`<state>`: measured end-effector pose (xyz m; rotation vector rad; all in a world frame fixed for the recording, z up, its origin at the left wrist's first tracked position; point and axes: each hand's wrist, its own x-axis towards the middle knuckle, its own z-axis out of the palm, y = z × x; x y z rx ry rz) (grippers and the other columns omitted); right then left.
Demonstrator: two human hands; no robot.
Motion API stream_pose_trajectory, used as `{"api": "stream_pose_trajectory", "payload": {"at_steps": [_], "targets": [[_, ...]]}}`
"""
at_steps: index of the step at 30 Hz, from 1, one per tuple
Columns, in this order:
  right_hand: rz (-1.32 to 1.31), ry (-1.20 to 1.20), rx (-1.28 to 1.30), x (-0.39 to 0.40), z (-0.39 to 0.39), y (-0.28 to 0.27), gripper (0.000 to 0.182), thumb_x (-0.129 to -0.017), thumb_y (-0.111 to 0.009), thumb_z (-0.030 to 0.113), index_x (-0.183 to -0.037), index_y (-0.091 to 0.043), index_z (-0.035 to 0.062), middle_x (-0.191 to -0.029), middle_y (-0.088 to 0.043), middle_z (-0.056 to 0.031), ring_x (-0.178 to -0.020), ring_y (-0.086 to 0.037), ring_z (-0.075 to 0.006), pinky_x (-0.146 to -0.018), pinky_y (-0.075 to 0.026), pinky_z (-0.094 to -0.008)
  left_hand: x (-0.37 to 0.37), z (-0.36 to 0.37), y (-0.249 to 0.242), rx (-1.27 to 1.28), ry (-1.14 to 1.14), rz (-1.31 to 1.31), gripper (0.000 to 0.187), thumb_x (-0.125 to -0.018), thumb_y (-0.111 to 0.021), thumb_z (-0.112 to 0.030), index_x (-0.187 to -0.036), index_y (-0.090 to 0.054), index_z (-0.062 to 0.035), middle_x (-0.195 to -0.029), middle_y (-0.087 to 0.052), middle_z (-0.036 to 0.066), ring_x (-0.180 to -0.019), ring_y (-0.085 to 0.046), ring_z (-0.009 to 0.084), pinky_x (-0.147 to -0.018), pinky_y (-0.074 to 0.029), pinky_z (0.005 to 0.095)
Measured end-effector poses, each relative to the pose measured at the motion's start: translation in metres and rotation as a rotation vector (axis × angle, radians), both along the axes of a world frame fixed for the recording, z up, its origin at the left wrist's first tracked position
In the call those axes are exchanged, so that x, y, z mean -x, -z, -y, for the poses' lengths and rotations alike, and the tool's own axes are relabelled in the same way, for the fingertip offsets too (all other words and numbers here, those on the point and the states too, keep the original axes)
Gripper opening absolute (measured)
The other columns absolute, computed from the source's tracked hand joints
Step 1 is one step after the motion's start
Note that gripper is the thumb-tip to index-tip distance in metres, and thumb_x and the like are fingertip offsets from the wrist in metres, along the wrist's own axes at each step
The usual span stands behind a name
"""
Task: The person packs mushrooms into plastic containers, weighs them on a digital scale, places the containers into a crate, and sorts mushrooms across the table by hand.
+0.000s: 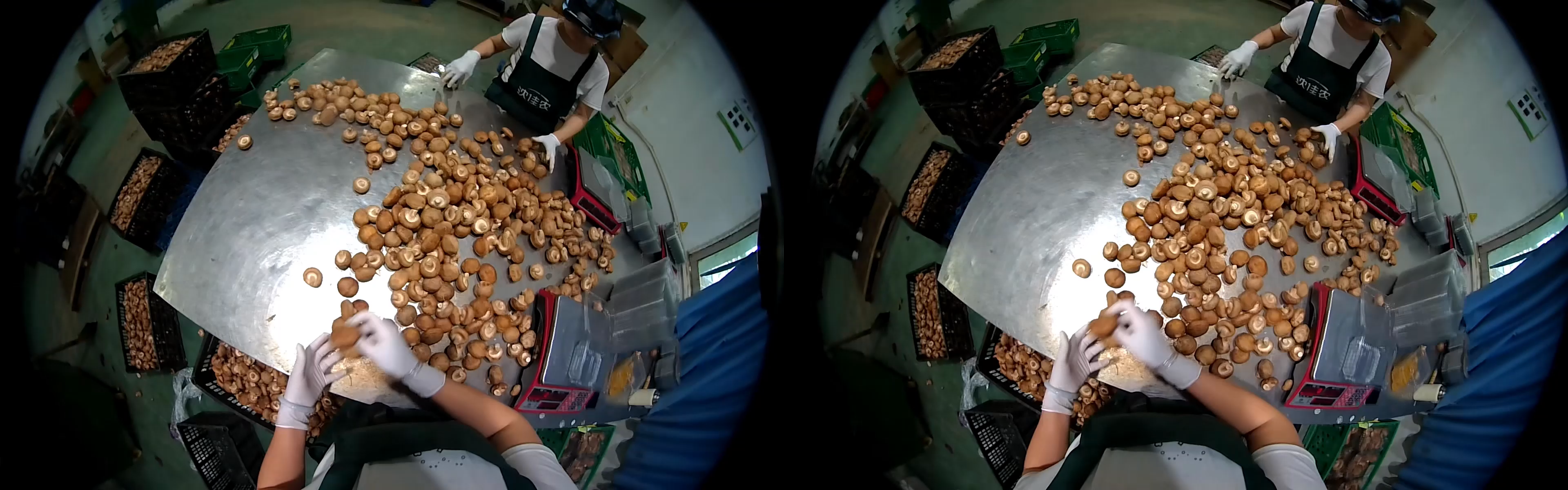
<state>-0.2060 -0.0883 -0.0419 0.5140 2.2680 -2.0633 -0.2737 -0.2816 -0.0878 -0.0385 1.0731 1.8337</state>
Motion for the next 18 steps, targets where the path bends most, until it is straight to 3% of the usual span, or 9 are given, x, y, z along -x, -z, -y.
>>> {"api": "stream_pose_trajectory", "payload": {"at_steps": [1,3,4,5,7,9,10,15,18], "targets": [[-0.008,-0.142,-0.101,-0.001,0.013,0.001,0.033,-0.083,-0.059,0.005,-0.114,-0.051,0.0058,-0.121,-0.054,-0.0145,-0.095,-0.062,-0.0171,-0.076,-0.051,-0.0266,0.001,0.003,-0.004,-0.102,0.033,0.115,0.072,-0.094,-0.03,-0.06,-0.136,-0.037,-0.0019,-0.131,-0.047,0.016,-0.115,-0.052,0.0275,-0.091,-0.048,0.0396],[-0.301,-0.373,-0.381,-0.006,0.018,0.009,0.038,-0.085,-0.063,0.019,-0.119,-0.05,0.0071,-0.13,-0.048,-0.0161,-0.105,-0.059,-0.0246,-0.085,-0.05,-0.0315,0.002,0.028,0.013,-0.124,0.169,0.127,0.077,-0.092,-0.026,-0.065,-0.136,-0.037,-0.0021,-0.134,-0.046,0.017,-0.123,-0.047,0.0287,-0.089,-0.05,0.0444],[-0.235,-0.443,-0.455,-0.004,0.006,-0.006,0.045,-0.084,-0.064,0.028,-0.122,-0.05,0.0067,-0.13,-0.049,-0.0151,-0.11,-0.056,-0.0287,-0.091,-0.048,-0.0351,0.003,0.041,0.011,-0.073,0.167,0.172,0.076,-0.092,-0.031,-0.062,-0.136,-0.037,-0.0012,-0.131,-0.049,0.018,-0.116,-0.052,0.0309,-0.087,-0.05,0.0449],[-0.284,-0.388,-0.484,-0.003,-0.009,-0.005,0.046,-0.083,-0.065,0.031,-0.12,-0.053,0.006,-0.128,-0.051,-0.014,-0.112,-0.055,-0.0276,-0.091,-0.048,-0.034,0.004,0.057,0.004,-0.021,0.164,0.217,0.074,-0.092,-0.035,-0.06,-0.136,-0.038,-0.0003,-0.127,-0.052,0.018,-0.11,-0.056,0.0331,-0.085,-0.051,0.0453],[-0.097,-0.312,-0.409,0.005,-0.054,-0.018,0.047,-0.083,-0.065,0.034,-0.119,-0.055,0.0062,-0.128,-0.053,-0.0141,-0.114,-0.054,-0.0273,-0.094,-0.046,-0.0338,0.015,0.092,-0.002,0.221,0.343,-0.01,0.057,-0.095,-0.046,-0.045,-0.131,-0.047,-0.0007,-0.119,-0.058,0.015,-0.107,-0.058,0.0265,-0.083,-0.05,0.0376],[-0.133,-0.113,-0.646,0.015,-0.107,-0.004,0.057,-0.081,-0.065,0.043,-0.122,-0.053,0.0054,-0.122,-0.055,-0.0168,-0.115,-0.052,-0.0303,-0.097,-0.043,-0.0377,0.033,0.121,0.008,0.549,0.673,-0.405,0.039,-0.093,-0.058,-0.029,-0.122,-0.058,-0.0026,-0.116,-0.062,0.009,-0.105,-0.058,0.0184,-0.09,-0.046,0.0315],[-0.151,-0.043,-0.749,0.023,-0.133,-0.002,0.061,-0.081,-0.066,0.046,-0.125,-0.051,0.0068,-0.127,-0.052,-0.0178,-0.12,-0.048,-0.0328,-0.099,-0.041,-0.0406,0.038,0.125,0.006,0.573,0.583,-0.467,0.035,-0.091,-0.06,-0.025,-0.117,-0.061,-0.0023,-0.114,-0.063,0.006,-0.101,-0.058,0.0151,-0.089,-0.045,0.0274],[-0.051,0.146,-1.074,0.084,-0.202,-0.016,0.07,-0.075,-0.067,0.054,-0.134,-0.046,0.0215,-0.144,-0.033,-0.0213,-0.131,-0.031,-0.0447,-0.103,-0.036,-0.0485,0.078,0.027,-0.024,0.601,0.001,-0.824,0.034,-0.091,-0.056,-0.014,-0.12,-0.055,0.0036,-0.113,-0.062,0.014,-0.102,-0.059,0.02,-0.089,-0.046,0.0298],[0.01,0.193,-1.236,0.117,-0.237,0.013,0.075,-0.07,-0.066,0.062,-0.133,-0.047,0.0278,-0.144,-0.033,-0.0196,-0.13,-0.031,-0.0477,-0.098,-0.039,-0.0543,0.092,-0.066,-0.028,0.477,-0.083,-0.891,0.031,-0.088,-0.056,-0.006,-0.117,-0.055,0.0049,-0.118,-0.057,0.017,-0.107,-0.057,0.0238,-0.093,-0.045,0.0333]]}}
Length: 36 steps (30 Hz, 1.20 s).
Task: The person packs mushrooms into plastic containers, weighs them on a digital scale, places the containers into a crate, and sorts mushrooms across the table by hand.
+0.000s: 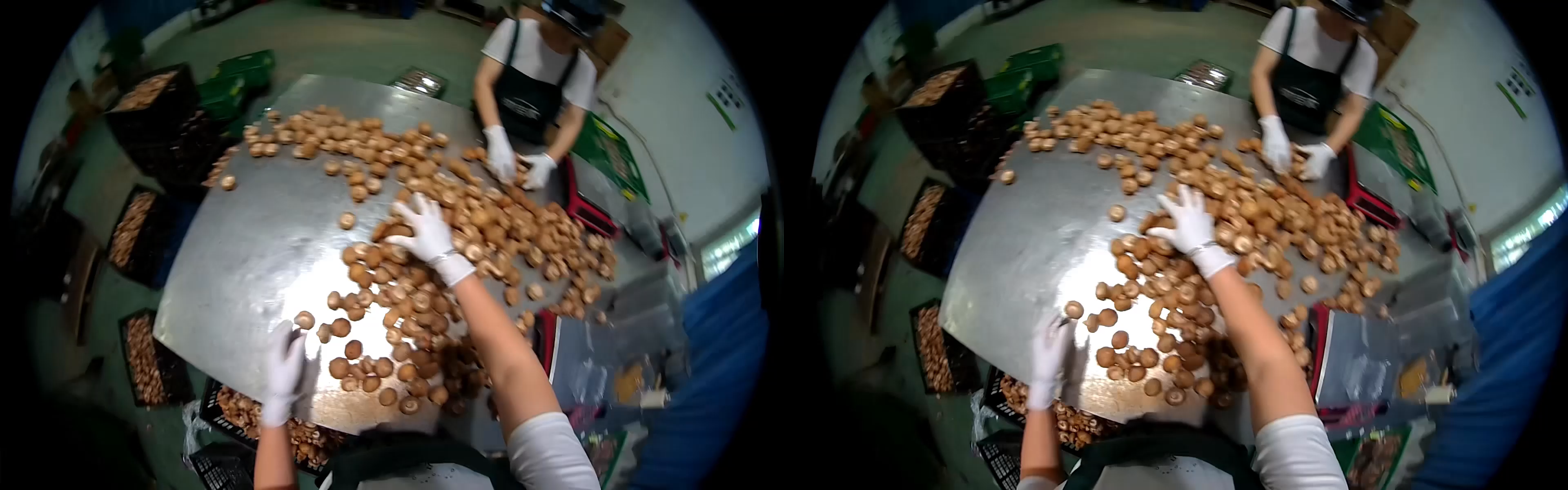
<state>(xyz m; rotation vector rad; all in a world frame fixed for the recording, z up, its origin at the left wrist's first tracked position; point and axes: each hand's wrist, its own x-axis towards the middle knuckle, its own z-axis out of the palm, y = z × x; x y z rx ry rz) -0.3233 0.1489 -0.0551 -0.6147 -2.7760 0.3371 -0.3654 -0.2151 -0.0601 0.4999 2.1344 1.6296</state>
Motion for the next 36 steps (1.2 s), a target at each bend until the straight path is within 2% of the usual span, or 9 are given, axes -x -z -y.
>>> {"api": "stream_pose_trajectory", "payload": {"at_steps": [1,2,3,5,11,15,27,33,36], "targets": [[0.045,0.009,-0.043,0.008,-0.008,-0.001,0.074,-0.07,-0.065,0.064,-0.133,-0.048,0.0296,-0.145,-0.033,-0.0192,-0.13,-0.03,-0.0477,-0.097,-0.039,-0.0545,0.013,-0.019,0.008,0.22,0.185,-0.197,0.03,-0.086,-0.056,-0.005,-0.115,-0.056,0.0034,-0.12,-0.055,0.019,-0.114,-0.052,0.0279,-0.097,-0.042,0.0355],[0.067,0.006,-0.052,0.017,-0.01,-0.003,0.073,-0.07,-0.064,0.065,-0.132,-0.049,0.0307,-0.144,-0.034,-0.018,-0.13,-0.031,-0.0474,-0.097,-0.039,-0.0543,0.006,-0.047,0.043,-0.109,-0.071,-0.149,0.034,-0.083,-0.059,-0.009,-0.116,-0.057,0.0012,-0.122,-0.055,0.021,-0.12,-0.047,0.0333,-0.1,-0.039,0.0391],[0.105,0.019,-0.049,0.013,-0.017,0.009,0.071,-0.07,-0.064,0.065,-0.131,-0.05,0.0318,-0.144,-0.035,-0.0169,-0.129,-0.031,-0.0471,-0.097,-0.04,-0.054,0.023,-0.066,0.07,0.023,0.103,-0.475,0.044,-0.081,-0.064,-0.019,-0.12,-0.055,-0.0007,-0.127,-0.051,0.024,-0.122,-0.044,0.0381,-0.102,-0.036,0.0422],[0.234,-0.042,-0.022,0.004,-0.018,0.028,0.064,-0.07,-0.068,0.056,-0.127,-0.055,0.0297,-0.132,-0.049,-0.0121,-0.121,-0.042,-0.0391,-0.094,-0.043,-0.0481,0.032,-0.112,0.053,0.169,0.135,-0.612,0.056,-0.082,-0.063,-0.036,-0.127,-0.051,-0.0057,-0.135,-0.043,0.024,-0.124,-0.041,0.0409,-0.105,-0.032,0.046],[0.07,-0.17,0.143,-0.058,0.03,0.005,0.05,-0.072,-0.072,0.034,-0.117,-0.06,0.0173,-0.102,-0.058,-0.0091,-0.101,-0.052,-0.031,-0.084,-0.046,-0.0406,0.011,-0.176,0.063,0.414,0.27,-0.682,0.062,-0.079,-0.064,-0.037,-0.134,-0.045,-0.0142,-0.146,-0.029,0.017,-0.13,-0.025,0.0511,-0.103,-0.036,0.0502],[-0.027,-0.114,0.197,-0.107,0.049,0.012,0.052,-0.072,-0.073,0.029,-0.12,-0.059,0.0161,-0.104,-0.058,-0.0085,-0.101,-0.052,-0.0297,-0.086,-0.046,-0.0386,-0.028,-0.159,0.051,0.439,0.411,-0.879,0.051,-0.082,-0.06,-0.03,-0.13,-0.05,-0.0158,-0.143,-0.036,0.013,-0.131,-0.029,0.0476,-0.089,-0.048,0.045],[-0.007,-0.158,-0.002,-0.224,0.093,0.003,0.054,-0.071,-0.074,0.026,-0.122,-0.056,0.0164,-0.129,-0.045,-0.011,-0.119,-0.041,-0.0337,-0.097,-0.038,-0.0438,-0.109,-0.059,0.028,0.318,0.622,-0.771,0.055,-0.084,-0.058,-0.028,-0.135,-0.045,-0.0109,-0.127,-0.055,0.009,-0.117,-0.05,0.0302,-0.106,-0.025,0.0521],[-0.269,0.086,0.543,-0.249,0.069,0.015,0.041,-0.078,-0.07,0.015,-0.117,-0.059,0.0094,-0.129,-0.049,-0.0146,-0.121,-0.046,-0.0295,-0.103,-0.035,-0.0364,-0.092,-0.038,0.028,0.408,0.554,-0.822,0.036,-0.081,-0.063,-0.024,-0.114,-0.06,-0.0096,-0.127,-0.054,0.008,-0.124,-0.044,0.0298,-0.106,-0.023,0.0533],[-0.617,0.206,1.478,-0.253,0.066,0.024,0.046,-0.086,-0.06,0.025,-0.125,-0.052,0.0013,-0.135,-0.045,-0.0103,-0.125,-0.043,-0.0241,-0.103,-0.037,-0.0389,-0.093,-0.038,0.029,0.334,0.433,-0.764,0.031,-0.083,-0.062,-0.022,-0.11,-0.063,-0.0093,-0.124,-0.055,0.008,-0.122,-0.044,0.0306,-0.106,-0.023,0.0519]]}}
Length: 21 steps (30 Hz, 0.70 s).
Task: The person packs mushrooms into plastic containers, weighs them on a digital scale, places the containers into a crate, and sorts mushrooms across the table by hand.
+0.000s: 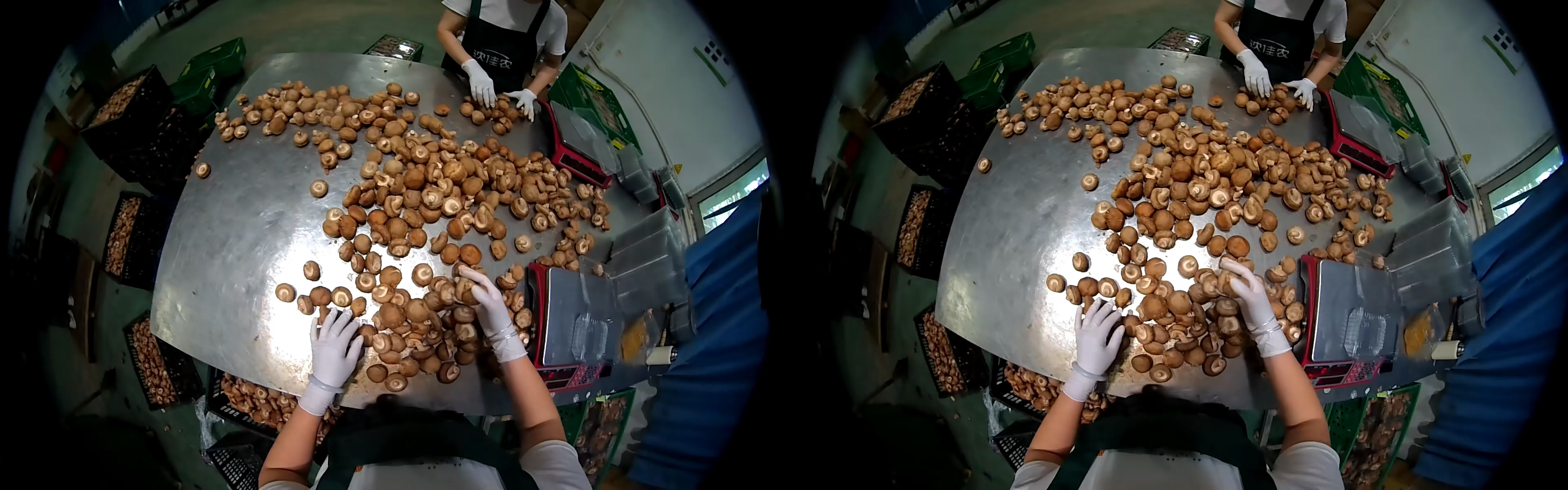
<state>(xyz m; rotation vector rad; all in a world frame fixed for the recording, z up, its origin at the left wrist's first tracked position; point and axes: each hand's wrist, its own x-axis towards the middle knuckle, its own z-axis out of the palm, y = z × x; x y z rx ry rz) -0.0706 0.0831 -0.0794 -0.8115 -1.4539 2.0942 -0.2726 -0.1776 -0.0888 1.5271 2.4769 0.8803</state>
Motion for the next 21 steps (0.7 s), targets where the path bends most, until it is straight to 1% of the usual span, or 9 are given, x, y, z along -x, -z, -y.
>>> {"api": "stream_pose_trajectory", "payload": {"at_steps": [1,4,6,7,9,10,13,18,21], "targets": [[-0.173,0.003,0.222,0.004,0.007,-0.016,0.052,-0.088,-0.056,0.029,-0.131,-0.046,0.001,-0.136,-0.044,-0.012,-0.126,-0.042,-0.0267,-0.104,-0.036,-0.0452,-0.001,-0.003,-0.005,-0.05,-0.02,0.022,0.029,-0.082,-0.064,-0.02,-0.108,-0.064,-0.0086,-0.122,-0.057,0.008,-0.121,-0.045,0.0307,-0.106,-0.024,0.0498],[-0.269,0.041,0.253,0.011,0.021,-0.021,0.049,-0.095,-0.041,0.028,-0.136,-0.038,0.0015,-0.137,-0.041,-0.0141,-0.129,-0.039,-0.0321,-0.104,-0.036,-0.0501,-0.015,-0.014,-0.021,-0.169,-0.011,0.075,0.025,-0.082,-0.063,-0.013,-0.106,-0.065,-0.0074,-0.118,-0.059,0.01,-0.114,-0.052,0.0307,-0.101,-0.034,0.0439],[-0.368,0.048,0.393,0.011,0.028,-0.023,0.047,-0.097,-0.034,0.025,-0.137,-0.036,0.0016,-0.137,-0.041,-0.0138,-0.129,-0.039,-0.0322,-0.106,-0.033,-0.0491,-0.028,-0.021,-0.026,-0.283,-0.032,0.606,0.022,-0.083,-0.061,-0.005,-0.104,-0.066,-0.0053,-0.118,-0.06,0.011,-0.103,-0.059,0.0288,-0.092,-0.044,0.0358],[-0.408,0.061,0.467,0.014,0.036,-0.03,0.047,-0.097,-0.033,0.025,-0.138,-0.036,0.0019,-0.138,-0.04,-0.0136,-0.129,-0.04,-0.0321,-0.107,-0.032,-0.0485,-0.031,-0.023,-0.024,-0.252,0.053,0.704,0.028,-0.089,-0.054,-0.004,-0.116,-0.06,-0.0047,-0.12,-0.059,0.012,-0.097,-0.062,0.0229,-0.083,-0.048,0.0289],[-0.431,0.01,0.483,0.018,0.048,-0.025,0.057,-0.092,-0.045,0.032,-0.138,-0.035,0.0009,-0.139,-0.04,-0.0118,-0.129,-0.04,-0.0277,-0.107,-0.033,-0.0435,-0.046,-0.032,-0.022,-0.301,0.068,1.369,0.037,-0.094,-0.049,-0.008,-0.131,-0.048,-0.0056,-0.124,-0.056,0.012,-0.099,-0.061,0.0182,-0.083,-0.048,0.0272],[-0.39,-0.043,0.389,0.016,0.055,-0.022,0.059,-0.092,-0.047,0.033,-0.139,-0.032,-0.0003,-0.142,-0.036,-0.0143,-0.131,-0.037,-0.0295,-0.108,-0.031,-0.0441,-0.048,-0.036,-0.023,-0.211,0.128,1.459,0.047,-0.097,-0.043,-0.014,-0.142,-0.031,-0.0074,-0.13,-0.051,0.013,-0.103,-0.06,0.0198,-0.087,-0.048,0.0298],[-0.277,-0.12,0.271,0.018,0.084,-0.023,0.065,-0.091,-0.051,0.033,-0.14,-0.029,-0.004,-0.143,-0.036,-0.0184,-0.134,-0.033,-0.0291,-0.11,-0.028,-0.0381,-0.06,-0.048,-0.028,-0.193,0.061,1.798,0.053,-0.098,-0.044,-0.017,-0.146,-0.023,-0.0094,-0.141,-0.04,0.012,-0.109,-0.056,0.0192,-0.09,-0.047,0.0309],[-0.249,-0.054,0.372,0.022,0.103,-0.019,0.056,-0.097,-0.043,0.034,-0.137,-0.033,-0.0031,-0.138,-0.043,-0.0178,-0.13,-0.039,-0.0269,-0.109,-0.031,-0.0398,-0.066,-0.049,-0.01,-0.164,0.022,1.699,0.049,-0.097,-0.046,-0.017,-0.143,-0.029,-0.0091,-0.133,-0.047,0.008,-0.112,-0.054,0.0161,-0.089,-0.049,0.0298],[-0.255,0.009,0.504,0.018,0.106,-0.016,0.053,-0.1,-0.034,0.039,-0.136,-0.036,-0.0011,-0.137,-0.044,-0.0165,-0.127,-0.042,-0.0254,-0.103,-0.038,-0.0393,-0.064,-0.041,-0.002,-0.212,0.003,1.897,0.046,-0.097,-0.046,-0.015,-0.141,-0.033,-0.0087,-0.13,-0.05,0.007,-0.112,-0.055,0.0174,-0.088,-0.049,0.0291]]}}
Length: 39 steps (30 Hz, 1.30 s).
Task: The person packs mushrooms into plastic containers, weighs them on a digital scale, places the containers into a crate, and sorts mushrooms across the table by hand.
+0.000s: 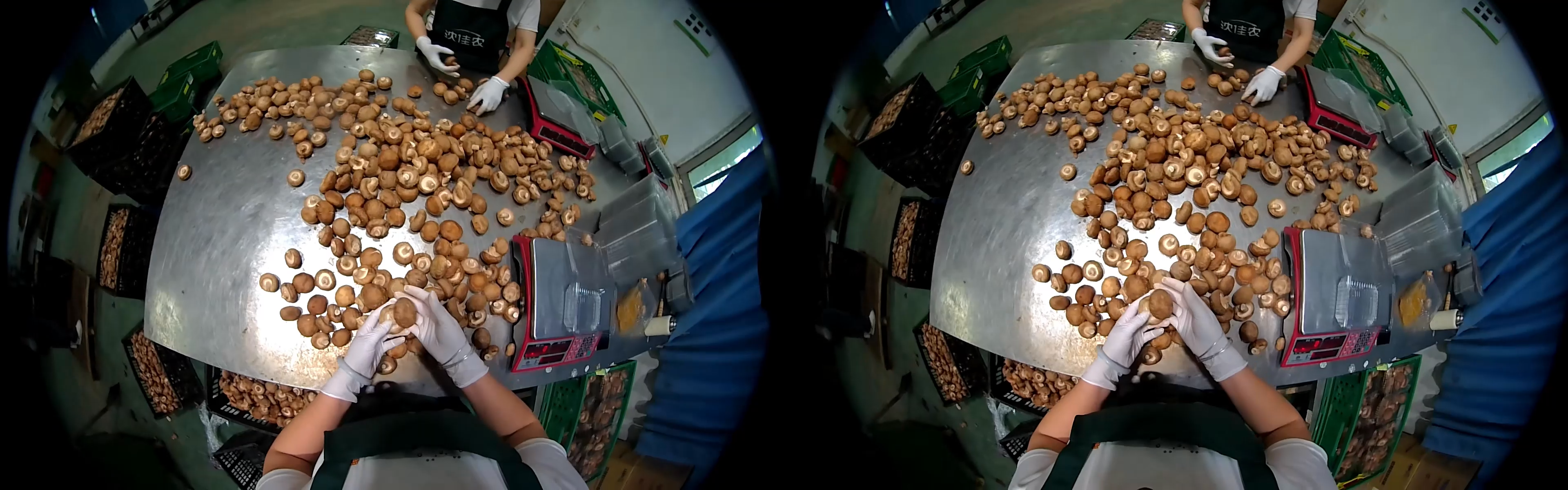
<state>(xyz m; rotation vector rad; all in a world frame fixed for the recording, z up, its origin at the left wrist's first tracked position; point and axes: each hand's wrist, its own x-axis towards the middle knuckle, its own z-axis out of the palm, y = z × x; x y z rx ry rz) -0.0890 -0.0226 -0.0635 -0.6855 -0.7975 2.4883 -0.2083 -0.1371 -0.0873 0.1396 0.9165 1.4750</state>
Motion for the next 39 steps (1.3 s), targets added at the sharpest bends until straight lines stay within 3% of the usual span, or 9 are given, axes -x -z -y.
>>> {"api": "stream_pose_trajectory", "payload": {"at_steps": [8,10,15,22,25,31,33,36,39], "targets": [[0.314,-0.215,-0.694,-0.002,0.006,-0.025,0.053,-0.089,-0.054,0.013,-0.138,-0.037,0.0003,-0.138,-0.041,-0.0107,-0.124,-0.042,-0.019,-0.103,-0.035,-0.0337,-0.004,0.011,-0.016,0.064,-0.078,-0.33,0.045,-0.088,-0.058,-0.004,-0.132,-0.046,-0.0044,-0.121,-0.056,0.01,-0.103,-0.059,0.0208,-0.089,-0.048,0.0302],[0.292,-0.234,-0.734,-0.001,0.006,-0.022,0.052,-0.09,-0.056,0.013,-0.137,-0.037,0.0006,-0.138,-0.042,-0.0108,-0.122,-0.044,-0.0184,-0.099,-0.041,-0.0335,0.001,0.014,-0.024,-0.08,-0.15,-1.397,0.048,-0.081,-0.063,-0.002,-0.127,-0.05,-0.0016,-0.123,-0.055,0.014,-0.109,-0.056,0.0268,-0.095,-0.044,0.0341],[0.118,-0.168,-0.14,-0.003,0.013,-0.015,0.051,-0.093,-0.055,0.021,-0.137,-0.036,0.0029,-0.136,-0.041,-0.011,-0.118,-0.048,-0.0191,-0.093,-0.048,-0.0357,0.0,0.02,-0.032,-0.07,-0.213,-1.412,0.051,-0.078,-0.065,-0.003,-0.127,-0.05,0.0017,-0.125,-0.053,0.016,-0.117,-0.051,0.0293,-0.101,-0.039,0.0371],[0.175,-0.188,-0.195,-0.006,0.036,-0.01,0.047,-0.09,-0.06,0.014,-0.133,-0.044,0.0037,-0.131,-0.048,-0.0074,-0.114,-0.051,-0.0148,-0.093,-0.047,-0.0297,0.006,0.038,-0.03,0.013,-0.227,-0.018,0.046,-0.099,-0.043,-0.029,-0.14,-0.034,-0.0099,-0.129,-0.048,0.01,-0.114,-0.053,0.022,-0.096,-0.044,0.0377],[0.389,-0.088,-1.068,-0.005,0.037,-0.033,0.049,-0.082,-0.065,0.013,-0.128,-0.05,0.0026,-0.127,-0.052,-0.0151,-0.117,-0.051,-0.025,-0.101,-0.04,-0.0342,0.005,0.051,-0.027,0.051,-0.222,0.03,0.047,-0.1,-0.04,-0.034,-0.14,-0.033,-0.0105,-0.129,-0.048,0.01,-0.115,-0.053,0.0239,-0.096,-0.046,0.0395],[0.359,-0.214,-1.557,0.008,0.003,-0.041,0.059,-0.076,-0.071,0.033,-0.125,-0.054,0.0045,-0.128,-0.052,-0.015,-0.117,-0.049,-0.0303,-0.099,-0.039,-0.0397,0.009,0.062,-0.012,-0.079,-0.124,0.638,0.047,-0.1,-0.038,-0.035,-0.139,-0.034,-0.0097,-0.131,-0.048,0.014,-0.117,-0.052,0.0295,-0.087,-0.053,0.0396],[0.843,0.18,-1.766,0.009,-0.056,-0.019,0.05,-0.075,-0.069,0.034,-0.114,-0.058,0.0052,-0.107,-0.057,-0.0124,-0.099,-0.051,-0.0277,-0.087,-0.04,-0.0395,0.006,0.054,-0.037,-0.065,-0.027,0.339,0.047,-0.099,-0.04,-0.026,-0.14,-0.031,-0.0052,-0.134,-0.045,0.016,-0.12,-0.05,0.033,-0.1,-0.044,0.0425],[1.262,-0.165,-1.878,0.003,-0.088,0.016,0.062,-0.066,-0.077,0.032,-0.12,-0.055,0.0116,-0.108,-0.056,-0.0068,-0.105,-0.05,-0.0246,-0.095,-0.033,-0.0495,0.001,0.048,-0.051,-0.043,-0.007,0.179,0.049,-0.099,-0.042,-0.021,-0.142,-0.028,-0.0029,-0.134,-0.044,0.016,-0.121,-0.049,0.0328,-0.104,-0.04,0.0421],[1.157,-0.096,-1.826,-0.007,-0.087,0.018,0.06,-0.065,-0.077,0.032,-0.118,-0.056,0.0129,-0.104,-0.057,-0.0077,-0.103,-0.052,-0.0253,-0.096,-0.035,-0.047,0.0,0.046,-0.051,-0.061,0.003,0.128,0.051,-0.098,-0.044,-0.02,-0.142,-0.026,-0.0019,-0.134,-0.044,0.016,-0.122,-0.048,0.0311,-0.105,-0.039,0.0406]]}}
